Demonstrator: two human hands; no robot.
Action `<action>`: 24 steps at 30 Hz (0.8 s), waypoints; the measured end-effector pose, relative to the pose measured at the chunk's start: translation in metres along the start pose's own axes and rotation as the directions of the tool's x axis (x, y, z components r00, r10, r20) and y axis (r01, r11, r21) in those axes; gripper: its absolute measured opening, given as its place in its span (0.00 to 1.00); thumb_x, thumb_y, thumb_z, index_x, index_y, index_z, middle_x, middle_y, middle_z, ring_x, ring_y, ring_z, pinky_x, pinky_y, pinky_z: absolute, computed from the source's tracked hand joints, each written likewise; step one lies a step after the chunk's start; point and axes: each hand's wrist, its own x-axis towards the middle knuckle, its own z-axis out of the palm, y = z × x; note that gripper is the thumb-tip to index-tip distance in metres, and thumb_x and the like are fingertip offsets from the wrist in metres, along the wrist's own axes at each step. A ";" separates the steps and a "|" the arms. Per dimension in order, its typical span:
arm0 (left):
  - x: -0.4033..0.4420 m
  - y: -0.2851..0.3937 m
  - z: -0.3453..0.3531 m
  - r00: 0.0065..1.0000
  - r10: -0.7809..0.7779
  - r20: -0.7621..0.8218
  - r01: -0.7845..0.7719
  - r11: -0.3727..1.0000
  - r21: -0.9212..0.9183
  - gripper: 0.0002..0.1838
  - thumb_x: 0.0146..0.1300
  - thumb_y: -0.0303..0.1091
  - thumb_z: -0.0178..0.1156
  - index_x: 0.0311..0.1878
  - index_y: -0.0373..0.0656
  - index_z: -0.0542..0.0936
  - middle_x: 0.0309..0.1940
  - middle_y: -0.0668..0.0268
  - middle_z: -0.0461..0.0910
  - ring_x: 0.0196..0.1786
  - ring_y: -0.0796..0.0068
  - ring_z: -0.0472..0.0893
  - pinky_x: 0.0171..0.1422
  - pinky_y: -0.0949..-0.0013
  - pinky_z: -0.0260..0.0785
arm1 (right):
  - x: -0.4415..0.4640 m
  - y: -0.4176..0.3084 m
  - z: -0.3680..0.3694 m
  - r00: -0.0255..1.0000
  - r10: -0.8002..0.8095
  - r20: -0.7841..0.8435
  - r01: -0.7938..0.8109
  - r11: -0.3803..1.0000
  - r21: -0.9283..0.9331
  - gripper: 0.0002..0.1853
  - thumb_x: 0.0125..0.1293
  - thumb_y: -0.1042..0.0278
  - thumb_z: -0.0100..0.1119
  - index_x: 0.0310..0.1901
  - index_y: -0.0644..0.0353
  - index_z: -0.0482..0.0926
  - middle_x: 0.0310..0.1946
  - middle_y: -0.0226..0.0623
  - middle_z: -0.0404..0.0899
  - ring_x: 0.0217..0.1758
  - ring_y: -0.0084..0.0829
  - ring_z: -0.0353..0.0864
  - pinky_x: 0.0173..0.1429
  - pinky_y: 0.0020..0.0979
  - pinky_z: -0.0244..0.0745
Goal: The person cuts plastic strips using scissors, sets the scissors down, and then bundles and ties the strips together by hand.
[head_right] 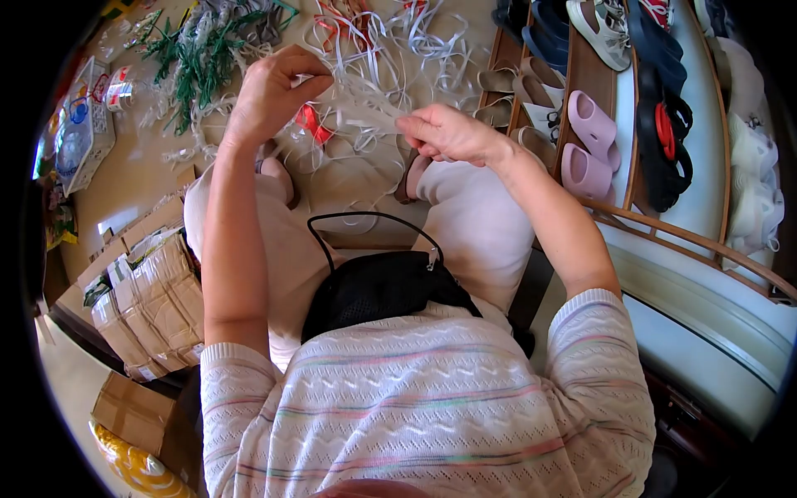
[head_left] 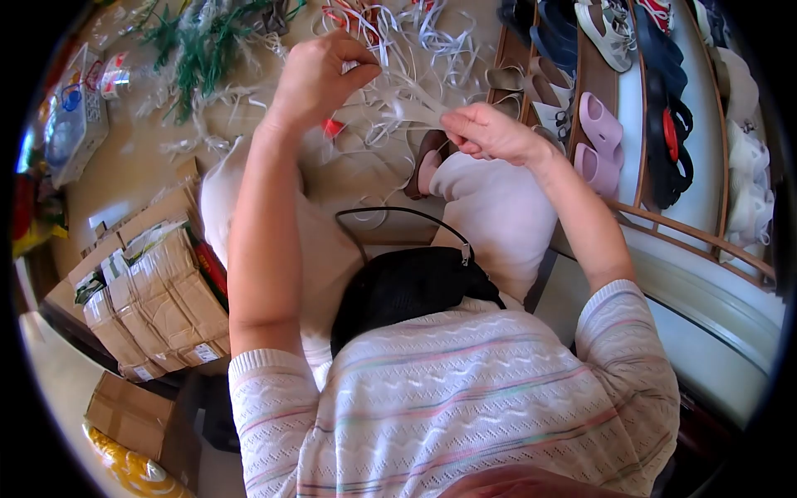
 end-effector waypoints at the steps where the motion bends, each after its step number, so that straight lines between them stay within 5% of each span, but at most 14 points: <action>1: 0.000 0.001 0.002 0.994 0.062 -0.085 -0.063 0.998 -0.012 0.09 0.50 0.30 0.63 0.35 0.38 0.80 0.38 0.66 0.79 0.38 0.76 0.77 0.39 0.74 0.69 | 0.004 0.000 0.004 0.997 -0.025 -0.072 0.014 0.989 -0.150 0.20 0.63 0.52 0.50 0.24 0.63 0.72 0.14 0.27 0.65 0.17 0.19 0.61 0.21 0.23 0.58; 3: -0.001 0.012 0.010 0.952 0.182 -0.247 -0.192 0.981 -0.018 0.12 0.50 0.31 0.63 0.38 0.39 0.80 0.45 0.64 0.77 0.43 0.72 0.78 0.43 0.72 0.70 | 0.011 0.001 0.009 0.987 -0.103 -0.126 0.044 0.915 -0.401 0.18 0.63 0.56 0.50 0.25 0.65 0.73 0.16 0.31 0.70 0.20 0.24 0.67 0.26 0.27 0.64; 5: -0.005 0.029 0.026 0.975 0.216 -0.041 -0.220 0.947 -0.236 0.26 0.42 0.34 0.69 0.49 0.41 0.75 0.50 0.59 0.73 0.51 0.64 0.74 0.57 0.66 0.65 | 0.019 0.001 0.011 0.981 -0.176 -0.083 0.092 0.795 -0.600 0.17 0.63 0.60 0.48 0.26 0.66 0.74 0.19 0.37 0.74 0.23 0.28 0.71 0.32 0.30 0.67; 8: -0.012 0.036 0.038 0.965 0.240 0.103 -0.222 0.961 -0.164 0.35 0.35 0.37 0.73 0.52 0.42 0.73 0.49 0.58 0.74 0.53 0.63 0.73 0.57 0.64 0.64 | 0.013 -0.017 0.012 0.981 -0.185 -0.056 0.125 0.826 -0.549 0.15 0.63 0.62 0.48 0.27 0.66 0.75 0.19 0.38 0.74 0.23 0.27 0.71 0.31 0.30 0.67; 9: -0.012 0.035 0.023 0.999 0.043 0.034 -0.032 0.957 -0.288 0.31 0.40 0.38 0.72 0.50 0.40 0.74 0.46 0.61 0.77 0.50 0.68 0.75 0.55 0.68 0.66 | 0.010 -0.021 0.011 0.980 -0.194 -0.054 0.136 0.838 -0.528 0.14 0.62 0.62 0.48 0.28 0.66 0.76 0.19 0.38 0.74 0.22 0.27 0.70 0.31 0.30 0.66; 11: 0.003 0.006 0.009 0.907 -0.100 -0.408 -0.160 0.816 -0.556 0.22 0.46 0.39 0.70 0.43 0.37 0.78 0.34 0.65 0.80 0.38 0.76 0.77 0.43 0.73 0.69 | 0.007 -0.017 -0.001 0.976 -0.183 -0.117 0.105 0.870 -0.482 0.16 0.64 0.60 0.47 0.25 0.64 0.73 0.16 0.32 0.69 0.21 0.22 0.66 0.27 0.26 0.63; 13: -0.004 0.004 -0.010 0.888 -0.392 -0.242 0.159 0.754 -0.637 0.17 0.50 0.42 0.67 0.33 0.37 0.80 0.24 0.69 0.79 0.27 0.81 0.73 0.33 0.79 0.66 | 0.008 -0.008 -0.009 0.972 -0.153 -0.176 0.059 0.892 -0.448 0.18 0.67 0.58 0.44 0.24 0.62 0.69 0.16 0.26 0.65 0.20 0.17 0.61 0.25 0.22 0.59; 15: -0.010 0.017 0.005 0.886 -0.445 -0.126 0.402 0.875 -0.269 0.23 0.53 0.52 0.61 0.25 0.36 0.81 0.17 0.70 0.75 0.20 0.82 0.69 0.23 0.75 0.61 | 0.011 -0.003 -0.009 0.942 -0.235 -0.240 0.109 0.890 -0.442 0.18 0.67 0.58 0.45 0.24 0.62 0.69 0.15 0.25 0.64 0.19 0.16 0.61 0.23 0.21 0.58; 17: -0.009 0.021 0.017 0.932 -0.360 0.045 0.358 0.933 0.043 0.25 0.54 0.54 0.60 0.24 0.36 0.80 0.16 0.69 0.75 0.18 0.81 0.69 0.21 0.72 0.61 | 0.016 0.002 -0.004 0.899 -0.327 -0.290 0.175 0.877 -0.448 0.18 0.67 0.58 0.45 0.24 0.62 0.69 0.15 0.25 0.64 0.19 0.16 0.61 0.23 0.21 0.58; 20: -0.009 0.018 0.037 0.917 -0.393 0.069 0.396 0.879 -0.265 0.22 0.57 0.50 0.58 0.26 0.36 0.81 0.15 0.70 0.74 0.15 0.81 0.69 0.19 0.74 0.59 | 0.019 0.000 0.003 0.817 -0.433 -0.380 0.179 0.817 -0.548 0.18 0.67 0.58 0.45 0.25 0.62 0.70 0.16 0.24 0.65 0.19 0.16 0.61 0.23 0.21 0.59; 24: -0.014 0.034 0.058 0.831 -0.405 0.381 0.546 0.463 -0.698 0.17 0.64 0.40 0.52 0.33 0.34 0.79 0.14 0.70 0.72 0.13 0.84 0.67 0.15 0.79 0.55 | 0.035 0.010 0.011 0.744 -0.349 -0.570 0.210 0.932 -0.296 0.20 0.66 0.56 0.45 0.26 0.65 0.74 0.15 0.37 0.73 0.18 0.28 0.72 0.26 0.30 0.66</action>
